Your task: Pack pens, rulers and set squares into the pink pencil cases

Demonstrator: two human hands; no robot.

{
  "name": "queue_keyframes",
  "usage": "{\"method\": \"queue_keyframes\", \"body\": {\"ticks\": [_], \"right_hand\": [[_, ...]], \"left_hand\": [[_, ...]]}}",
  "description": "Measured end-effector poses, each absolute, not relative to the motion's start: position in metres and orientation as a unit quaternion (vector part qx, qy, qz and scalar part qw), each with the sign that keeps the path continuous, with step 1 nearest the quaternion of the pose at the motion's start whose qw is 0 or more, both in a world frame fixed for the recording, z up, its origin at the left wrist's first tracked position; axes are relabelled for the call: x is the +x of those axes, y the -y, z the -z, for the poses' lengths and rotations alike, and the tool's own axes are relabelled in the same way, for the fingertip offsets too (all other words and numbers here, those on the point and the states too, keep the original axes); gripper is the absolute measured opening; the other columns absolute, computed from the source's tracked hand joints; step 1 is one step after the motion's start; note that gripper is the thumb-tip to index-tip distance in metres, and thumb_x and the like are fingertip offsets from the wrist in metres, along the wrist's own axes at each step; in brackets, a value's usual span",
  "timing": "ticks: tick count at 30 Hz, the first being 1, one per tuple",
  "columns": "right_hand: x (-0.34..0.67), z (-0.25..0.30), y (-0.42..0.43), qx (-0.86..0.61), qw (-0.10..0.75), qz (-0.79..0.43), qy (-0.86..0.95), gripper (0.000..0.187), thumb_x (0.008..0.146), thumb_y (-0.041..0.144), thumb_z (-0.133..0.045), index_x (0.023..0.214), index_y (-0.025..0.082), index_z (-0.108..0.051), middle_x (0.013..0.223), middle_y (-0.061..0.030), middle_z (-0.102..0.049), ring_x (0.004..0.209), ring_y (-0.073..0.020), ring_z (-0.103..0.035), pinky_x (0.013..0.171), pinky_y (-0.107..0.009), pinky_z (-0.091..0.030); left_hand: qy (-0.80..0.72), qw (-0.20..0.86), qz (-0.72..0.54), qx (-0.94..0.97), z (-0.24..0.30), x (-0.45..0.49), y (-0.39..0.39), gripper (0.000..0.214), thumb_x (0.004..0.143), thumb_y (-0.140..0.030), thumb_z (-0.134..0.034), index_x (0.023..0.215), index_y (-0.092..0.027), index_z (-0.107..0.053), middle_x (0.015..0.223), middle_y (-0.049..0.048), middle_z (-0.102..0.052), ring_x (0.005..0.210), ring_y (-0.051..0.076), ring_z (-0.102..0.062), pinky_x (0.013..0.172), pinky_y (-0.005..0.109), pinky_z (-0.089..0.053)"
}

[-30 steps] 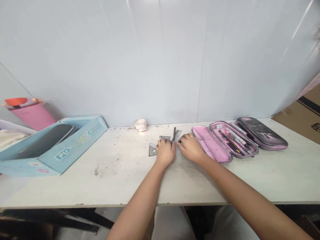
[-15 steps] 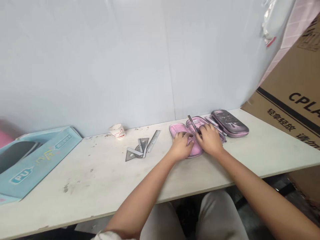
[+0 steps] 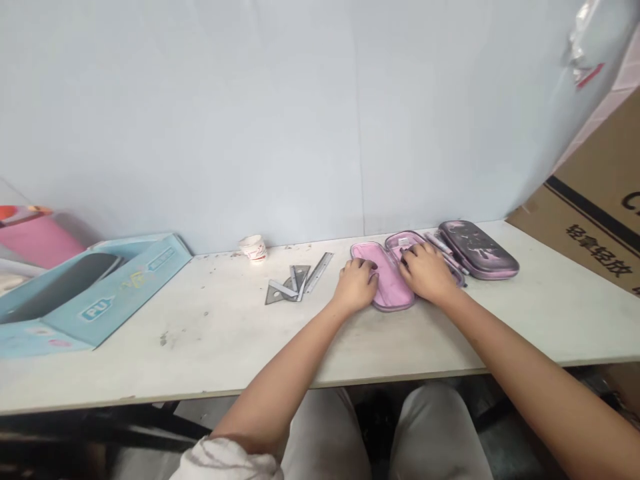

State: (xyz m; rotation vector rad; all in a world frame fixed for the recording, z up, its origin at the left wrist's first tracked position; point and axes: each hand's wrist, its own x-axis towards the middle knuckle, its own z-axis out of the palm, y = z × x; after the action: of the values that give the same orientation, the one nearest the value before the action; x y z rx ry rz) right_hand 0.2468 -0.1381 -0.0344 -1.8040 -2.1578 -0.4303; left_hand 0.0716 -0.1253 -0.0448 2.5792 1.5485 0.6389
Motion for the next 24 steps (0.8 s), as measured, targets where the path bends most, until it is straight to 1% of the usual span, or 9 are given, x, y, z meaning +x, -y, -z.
{"method": "queue_keyframes", "body": {"ticks": [3, 8, 11, 13, 16, 20, 24], "right_hand": [[0.218, 0.037, 0.134, -0.599, 0.136, 0.132, 0.778, 0.036, 0.088, 0.03, -0.033, 0.096, 0.013, -0.063, 0.105, -0.0168, -0.057, 0.104, -0.029, -0.044, 0.084, -0.04, -0.032], [0.167, 0.039, 0.127, -0.542, 0.131, 0.116, 0.822, 0.036, 0.089, 0.031, -0.033, 0.095, 0.013, -0.063, 0.103, -0.015, -0.058, 0.104, -0.0277, -0.044, 0.085, -0.038, -0.032], [0.141, 0.041, 0.119, -0.525, 0.123, 0.098, 0.836, 0.034, 0.089, 0.031, -0.033, 0.093, 0.014, -0.063, 0.101, -0.0137, -0.058, 0.103, -0.0262, -0.044, 0.084, -0.036, -0.032], [0.124, 0.043, 0.114, -0.519, 0.119, 0.083, 0.842, 0.033, 0.089, 0.031, -0.034, 0.093, 0.014, -0.063, 0.099, -0.0128, -0.059, 0.102, -0.025, -0.046, 0.084, -0.035, -0.033], [0.098, 0.045, 0.106, -0.515, 0.128, 0.066, 0.845, 0.031, 0.089, 0.03, -0.035, 0.097, 0.014, -0.061, 0.1, -0.0124, -0.06, 0.101, -0.0239, -0.047, 0.085, -0.033, -0.034], [0.062, 0.049, 0.102, -0.532, 0.137, 0.042, 0.835, 0.031, 0.088, 0.031, -0.036, 0.103, 0.014, -0.056, 0.102, -0.0132, -0.061, 0.102, -0.0242, -0.048, 0.082, -0.032, -0.036], [0.034, 0.054, 0.097, -0.584, 0.114, 0.026, 0.803, 0.038, 0.087, 0.039, -0.037, 0.107, 0.011, -0.053, 0.103, -0.0173, -0.061, 0.102, -0.0284, -0.049, 0.082, -0.038, -0.037]], "left_hand": [[-0.537, 0.027, -0.208, 0.817, 0.049, 0.035, 0.122, 0.031, 0.086, -0.03, -0.04, 0.109, -0.018, -0.056, 0.11, 0.0115, -0.055, 0.107, 0.025, -0.049, 0.091, 0.04, -0.04], [-0.576, 0.041, -0.232, 0.783, 0.056, -0.029, 0.117, 0.029, 0.083, -0.024, -0.042, 0.107, -0.017, -0.057, 0.11, 0.0115, -0.055, 0.108, 0.024, -0.049, 0.093, 0.042, -0.039], [-0.596, 0.113, -0.3, 0.736, 0.058, -0.064, 0.11, 0.026, 0.08, -0.021, -0.045, 0.101, -0.015, -0.059, 0.106, 0.0108, -0.058, 0.108, 0.023, -0.05, 0.096, 0.039, -0.037], [-0.614, 0.163, -0.345, 0.691, 0.058, -0.081, 0.104, 0.024, 0.08, -0.02, -0.044, 0.098, -0.015, -0.06, 0.1, 0.0098, -0.061, 0.102, 0.021, -0.054, 0.094, 0.036, -0.04], [-0.635, 0.195, -0.383, 0.642, 0.059, -0.095, 0.096, 0.027, 0.083, -0.023, -0.039, 0.099, -0.015, -0.059, 0.096, 0.0084, -0.064, 0.095, 0.018, -0.058, 0.088, 0.033, -0.044], [-0.634, 0.236, -0.415, 0.608, 0.062, -0.095, 0.091, 0.033, 0.087, -0.032, -0.035, 0.102, -0.016, -0.059, 0.104, 0.0085, -0.064, 0.099, 0.017, -0.058, 0.089, 0.03, -0.043], [-0.634, 0.285, -0.43, 0.577, 0.067, -0.091, 0.094, 0.044, 0.089, -0.043, -0.027, 0.104, -0.016, -0.059, 0.107, 0.011, -0.064, 0.102, 0.019, -0.058, 0.089, 0.03, -0.043]]}}
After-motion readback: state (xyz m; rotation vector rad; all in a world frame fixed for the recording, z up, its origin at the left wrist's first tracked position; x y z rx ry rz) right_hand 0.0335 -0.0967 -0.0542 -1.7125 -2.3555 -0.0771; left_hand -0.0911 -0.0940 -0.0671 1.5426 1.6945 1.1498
